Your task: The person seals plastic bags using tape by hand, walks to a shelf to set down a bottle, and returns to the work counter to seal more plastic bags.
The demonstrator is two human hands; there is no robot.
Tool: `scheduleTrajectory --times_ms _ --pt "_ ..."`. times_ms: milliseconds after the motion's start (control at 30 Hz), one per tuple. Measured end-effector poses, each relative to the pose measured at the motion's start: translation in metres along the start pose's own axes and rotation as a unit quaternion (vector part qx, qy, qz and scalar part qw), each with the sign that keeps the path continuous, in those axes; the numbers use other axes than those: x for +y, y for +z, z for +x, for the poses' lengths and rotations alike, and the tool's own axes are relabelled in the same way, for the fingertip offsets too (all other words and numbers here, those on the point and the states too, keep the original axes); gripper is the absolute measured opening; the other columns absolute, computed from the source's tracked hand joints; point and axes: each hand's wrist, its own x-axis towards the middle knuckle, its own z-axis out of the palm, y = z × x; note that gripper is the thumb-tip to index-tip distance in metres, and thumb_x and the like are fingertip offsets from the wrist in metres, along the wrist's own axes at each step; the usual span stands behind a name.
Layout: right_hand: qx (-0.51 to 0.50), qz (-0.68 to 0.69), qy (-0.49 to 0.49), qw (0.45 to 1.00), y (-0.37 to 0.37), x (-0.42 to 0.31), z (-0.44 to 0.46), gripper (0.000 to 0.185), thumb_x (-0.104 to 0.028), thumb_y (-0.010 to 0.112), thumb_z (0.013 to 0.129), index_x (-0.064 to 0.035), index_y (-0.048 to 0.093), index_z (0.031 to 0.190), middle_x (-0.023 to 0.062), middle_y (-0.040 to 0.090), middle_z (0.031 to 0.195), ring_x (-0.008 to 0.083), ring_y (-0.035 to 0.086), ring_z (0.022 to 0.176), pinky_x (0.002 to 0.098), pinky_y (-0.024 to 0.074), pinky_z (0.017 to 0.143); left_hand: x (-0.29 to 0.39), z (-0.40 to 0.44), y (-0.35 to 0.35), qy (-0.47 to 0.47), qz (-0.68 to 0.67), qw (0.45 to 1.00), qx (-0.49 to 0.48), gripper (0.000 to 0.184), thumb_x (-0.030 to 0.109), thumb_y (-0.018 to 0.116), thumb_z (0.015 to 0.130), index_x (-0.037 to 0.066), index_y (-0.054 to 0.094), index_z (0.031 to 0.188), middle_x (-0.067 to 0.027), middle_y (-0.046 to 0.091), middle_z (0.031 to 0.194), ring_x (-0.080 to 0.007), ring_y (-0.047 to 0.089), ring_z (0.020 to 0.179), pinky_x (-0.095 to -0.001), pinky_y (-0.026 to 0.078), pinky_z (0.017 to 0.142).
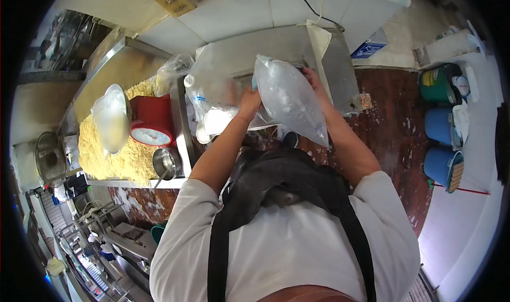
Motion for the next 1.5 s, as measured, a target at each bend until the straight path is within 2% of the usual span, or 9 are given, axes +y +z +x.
scheduleTrajectory --times_ms 100,200,500,667,867,1000,1233,1367,1500 --pt "0.088 0.161 -0.083 0.979 0.012 -0.091 -0.055 0.074 -0.037 0.065 0.092 -0.0015 0.03 0.146 0.0173 0.048 0.137 0.0241 0.047 0.126 0.0338 0.037 0.106 0.036 -0.052 0.003 0.087 0.034 0.991 0.097 0.044 0.033 0.06 0.094 -0.005 0.057 0.117 -0.007 0.062 0.071 -0.0135 0.054 0.051 -0.0297 0.045 0.045" --pt "0.067 -0.022 -0.26 0.963 0.024 -0.145 -0.094 0.089 -0.044 0.071 0.086 -0.0012 0.024 0.149 0.0189 0.044 0.142 0.0289 0.045 0.13 0.0373 0.0358 0.107 0.083 -0.101 0.011 0.183 -0.013 0.977 0.113 0.045 0.032 0.063 0.094 -0.003 0.056 0.122 -0.0082 0.065 0.084 -0.0122 0.056 0.057 -0.0287 0.047 0.048" --pt "0.055 -0.198 -0.288 0.936 0.063 -0.066 -0.045 0.114 -0.027 0.087 0.063 -0.0019 0.018 0.15 0.0262 0.034 0.145 0.0416 0.037 0.135 0.0468 0.0332 0.111 0.056 -0.065 0.007 0.27 0.111 0.956 -0.013 0.055 0.012 0.068 0.083 -0.001 0.049 0.133 -0.0193 0.065 0.113 -0.0239 0.063 0.104 -0.0347 0.049 0.09" --pt "0.084 -0.168 -0.271 0.944 0.069 -0.035 -0.051 0.1 -0.017 0.08 0.07 0.0002 0.021 0.148 0.0266 0.036 0.143 0.0423 0.038 0.133 0.0462 0.0333 0.111 0.039 -0.069 -0.004 0.142 0.128 0.98 -0.052 0.055 0.02 0.077 0.079 -0.001 0.056 0.125 -0.019 0.068 0.109 -0.0264 0.065 0.099 -0.0367 0.05 0.088" --pt "0.161 -0.3 -0.291 0.894 0.062 -0.061 -0.095 0.074 -0.012 0.072 0.08 0.0019 0.034 0.142 0.0267 0.046 0.134 0.0414 0.046 0.125 0.045 0.0382 0.104 0.075 -0.122 -0.023 0.26 0.185 0.946 0.057 0.05 0.025 0.073 0.087 -0.003 0.05 0.122 -0.0154 0.065 0.1 -0.024 0.064 0.088 -0.0351 0.051 0.08" --pt "0.23 -0.277 -0.322 0.876 0.095 -0.136 -0.148 0.044 -0.013 0.067 0.086 -0.0002 0.052 0.126 0.0191 0.059 0.114 0.0324 0.059 0.104 0.0395 0.0464 0.09 0.114 -0.156 -0.061 0.048 -0.084 0.984 -0.149 0.046 0.029 0.067 0.092 -0.001 0.048 0.121 -0.0044 0.053 0.089 -0.0128 0.053 0.081 -0.0298 0.047 0.075" --pt "0.087 -0.096 -0.266 0.955 0.2 -0.209 -0.168 0.024 -0.021 0.068 0.089 -0.0018 0.061 0.102 0.0061 0.062 0.083 0.016 0.06 0.077 0.0295 0.0482 0.073 0.168 -0.185 -0.089 0.453 0.173 0.869 -0.101 0.063 0.021 0.074 0.085 -0.003 0.036 0.13 -0.0193 0.056 0.116 -0.0295 0.06 0.103 -0.0377 0.049 0.088" --pt "0.03 -0.02 -0.172 0.984 0.209 -0.203 -0.147 0.022 -0.02 0.069 0.089 -0.0008 0.06 0.096 0.0037 0.063 0.084 0.0095 0.057 0.078 0.0265 0.0474 0.073 0.178 -0.202 -0.116 0.41 0.235 0.875 -0.102 0.058 0.008 0.071 0.085 -0.003 0.036 0.13 -0.0181 0.057 0.116 -0.0256 0.06 0.108 -0.0351 0.049 0.089" --pt "0.05 0.091 -0.167 0.981 0.224 -0.2 -0.142 0.021 -0.018 0.068 0.089 0.0 0.06 0.095 0.0013 0.062 0.082 0.006 0.056 0.079 0.0245 0.0467 0.073 0.164 -0.192 -0.146 0.214 -0.045 0.946 -0.238 0.037 0.003 0.068 0.087 -0.003 0.05 0.119 -0.0097 0.064 0.106 -0.0134 0.062 0.093 -0.0276 0.05 0.079"
